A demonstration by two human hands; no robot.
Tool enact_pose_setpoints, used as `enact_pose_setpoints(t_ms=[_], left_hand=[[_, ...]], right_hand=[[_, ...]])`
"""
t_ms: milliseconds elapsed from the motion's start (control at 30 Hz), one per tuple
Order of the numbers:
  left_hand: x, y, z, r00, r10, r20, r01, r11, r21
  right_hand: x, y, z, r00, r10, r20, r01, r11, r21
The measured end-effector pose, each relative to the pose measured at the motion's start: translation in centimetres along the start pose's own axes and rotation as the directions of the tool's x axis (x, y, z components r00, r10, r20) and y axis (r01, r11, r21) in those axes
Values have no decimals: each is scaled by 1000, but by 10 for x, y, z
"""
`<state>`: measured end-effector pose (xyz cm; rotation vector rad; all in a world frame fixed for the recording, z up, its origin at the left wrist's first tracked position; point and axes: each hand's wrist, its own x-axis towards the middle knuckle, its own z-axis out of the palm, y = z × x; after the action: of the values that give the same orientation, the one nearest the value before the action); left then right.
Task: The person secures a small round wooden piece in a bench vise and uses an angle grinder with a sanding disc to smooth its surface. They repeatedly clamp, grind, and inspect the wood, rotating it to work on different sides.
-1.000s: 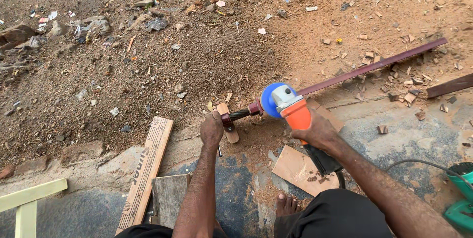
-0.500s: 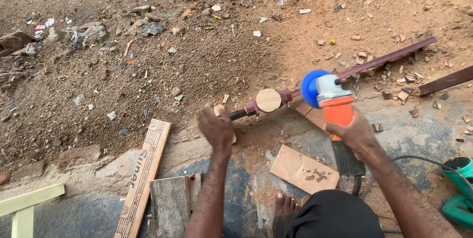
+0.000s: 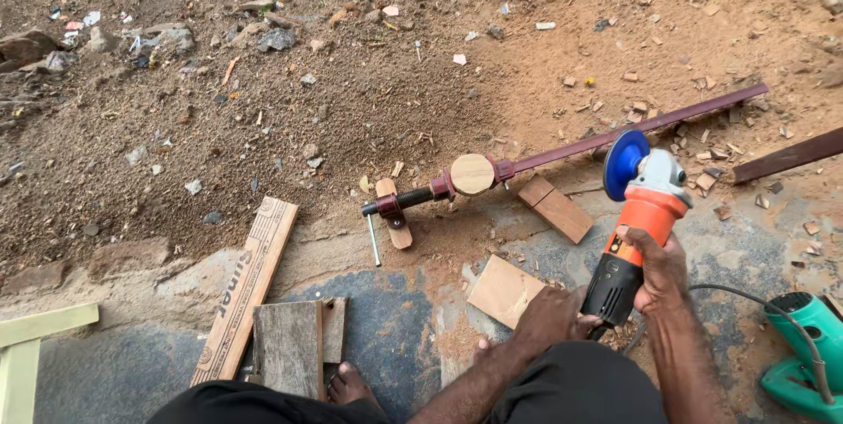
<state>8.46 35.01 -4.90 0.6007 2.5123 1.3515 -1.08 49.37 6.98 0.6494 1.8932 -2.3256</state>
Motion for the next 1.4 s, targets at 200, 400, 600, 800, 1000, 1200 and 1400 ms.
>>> enact_pose_setpoints(t_ms=[200, 400, 600, 800, 1000, 1200, 1400], left_hand=[[1, -4, -24, 975, -98, 201, 189, 842, -506], [4, 21, -21, 865, -32, 501, 488, 282, -826], [3, 51, 4, 924, -371, 99, 383, 901, -202], [20, 37, -35, 901, -113, 419, 94, 993, 66], [4, -36, -243, 818, -216, 533, -228, 729, 645], [-87, -116, -350, 797, -222, 562, -360, 573, 736], [-102, -188, -300, 999, 32, 23, -32, 320, 947]], right_hand=[[-1, 16, -19, 998, -28, 55, 17, 980, 200], [-25, 54, -43, 969, 68, 238, -192, 813, 549], [-28, 76, -34, 963, -154, -223, 71, 937, -342], [3, 98, -62, 941, 222, -254, -205, 974, 92], [42, 120, -116, 963, 214, -163, -211, 977, 39], [68, 123, -109, 970, 121, -210, -155, 976, -155], [76, 125, -117, 979, 135, -151, -176, 935, -308]])
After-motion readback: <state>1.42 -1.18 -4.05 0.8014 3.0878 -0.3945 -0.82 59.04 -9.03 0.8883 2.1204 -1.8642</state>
